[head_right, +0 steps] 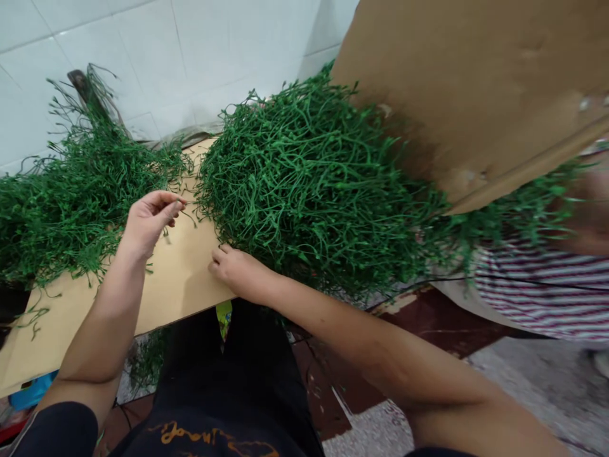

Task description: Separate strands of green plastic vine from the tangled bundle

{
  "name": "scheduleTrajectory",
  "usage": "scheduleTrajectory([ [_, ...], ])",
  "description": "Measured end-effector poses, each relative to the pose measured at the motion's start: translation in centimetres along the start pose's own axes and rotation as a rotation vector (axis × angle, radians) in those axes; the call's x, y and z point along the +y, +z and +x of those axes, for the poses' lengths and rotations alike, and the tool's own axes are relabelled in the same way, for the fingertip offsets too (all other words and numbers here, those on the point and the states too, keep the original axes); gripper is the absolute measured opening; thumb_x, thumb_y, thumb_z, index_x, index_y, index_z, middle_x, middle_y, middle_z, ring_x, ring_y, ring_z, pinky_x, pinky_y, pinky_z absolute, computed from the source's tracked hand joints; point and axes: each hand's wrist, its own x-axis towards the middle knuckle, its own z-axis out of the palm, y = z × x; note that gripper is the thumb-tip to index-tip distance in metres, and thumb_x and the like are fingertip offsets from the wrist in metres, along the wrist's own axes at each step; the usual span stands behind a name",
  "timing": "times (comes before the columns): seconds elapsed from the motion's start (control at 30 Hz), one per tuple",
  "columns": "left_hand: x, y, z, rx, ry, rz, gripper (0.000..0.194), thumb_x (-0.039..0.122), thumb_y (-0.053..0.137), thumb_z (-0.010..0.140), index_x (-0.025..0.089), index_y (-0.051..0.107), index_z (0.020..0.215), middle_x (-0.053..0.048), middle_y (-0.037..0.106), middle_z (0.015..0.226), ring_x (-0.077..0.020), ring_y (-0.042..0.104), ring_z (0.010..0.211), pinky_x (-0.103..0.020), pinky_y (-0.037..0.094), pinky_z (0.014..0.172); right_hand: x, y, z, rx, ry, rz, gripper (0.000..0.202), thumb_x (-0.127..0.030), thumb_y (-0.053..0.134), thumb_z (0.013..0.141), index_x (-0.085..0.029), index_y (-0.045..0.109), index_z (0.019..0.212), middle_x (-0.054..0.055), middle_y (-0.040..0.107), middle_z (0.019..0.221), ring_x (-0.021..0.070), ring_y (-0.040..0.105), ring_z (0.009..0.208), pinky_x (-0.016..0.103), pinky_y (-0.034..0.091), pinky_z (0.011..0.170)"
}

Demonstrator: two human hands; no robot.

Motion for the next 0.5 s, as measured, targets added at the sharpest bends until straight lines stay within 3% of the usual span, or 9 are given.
scheduleTrajectory([
  [0.07,-0.3,1.0,0.4,-0.055,0.014,0.042,0.018,0.029,0.071,0.067,0.014,0.064,0.074,-0.001,0.064,0.069,-0.0074,0.052,0.057,-0.020,0.041,0.052,0.5,-1.4,-0.8,0.076,0.008,0.047,0.037,0.000,0.037,0.077,-0.011,0.063,0.102,0.015,0.056,0.107,0.0234,0.047,0.099,0.035,0.044,0.084],
  [0.2,-0.2,3.0,1.8,-0.059,0.048,0.035,0.011,0.022,0.068,0.068,0.014,0.063,0.074,0.001,0.063,0.069,-0.0079,0.055,0.062,-0.022,0.045,0.061,2.5,-5.6,-2.8,0.361,0.128,0.075,0.042,0.003,0.036,0.074,-0.017,0.064,0.098,0.011,0.058,0.105,0.0202,0.049,0.101,0.034,0.044,0.087],
  [0.4,-0.6,9.3,3.9,-0.072,0.144,0.153,0.016,0.023,0.066,0.074,0.014,0.060,0.086,-0.002,0.064,0.077,-0.0118,0.059,0.072,-0.031,0.048,0.073,8.0,-10.7,-4.9,0.802,0.523,-0.107,0.035,-0.007,0.035,0.080,-0.018,0.067,0.091,0.012,0.062,0.101,0.0208,0.056,0.100,0.036,0.045,0.092],
  [0.47,-0.8,9.4,4.0,-0.055,0.204,0.217,0.015,0.022,0.065,0.075,0.015,0.061,0.087,-0.004,0.065,0.086,-0.0134,0.059,0.078,-0.033,0.048,0.077,9.4,-11.2,-5.0,0.826,0.703,-0.168,0.030,-0.012,0.040,0.082,-0.018,0.068,0.091,0.013,0.064,0.104,0.0235,0.055,0.106,0.041,0.043,0.093],
  [0.5,-1.0,8.6,3.9,-0.026,0.237,0.255,0.013,0.022,0.063,0.077,0.015,0.061,0.088,-0.005,0.065,0.090,-0.0140,0.059,0.082,-0.032,0.048,0.079,9.8,-11.2,-5.0,0.820,0.789,-0.192,0.025,-0.015,0.044,0.081,-0.018,0.068,0.089,0.012,0.065,0.105,0.0255,0.053,0.109,0.044,0.042,0.093],
])
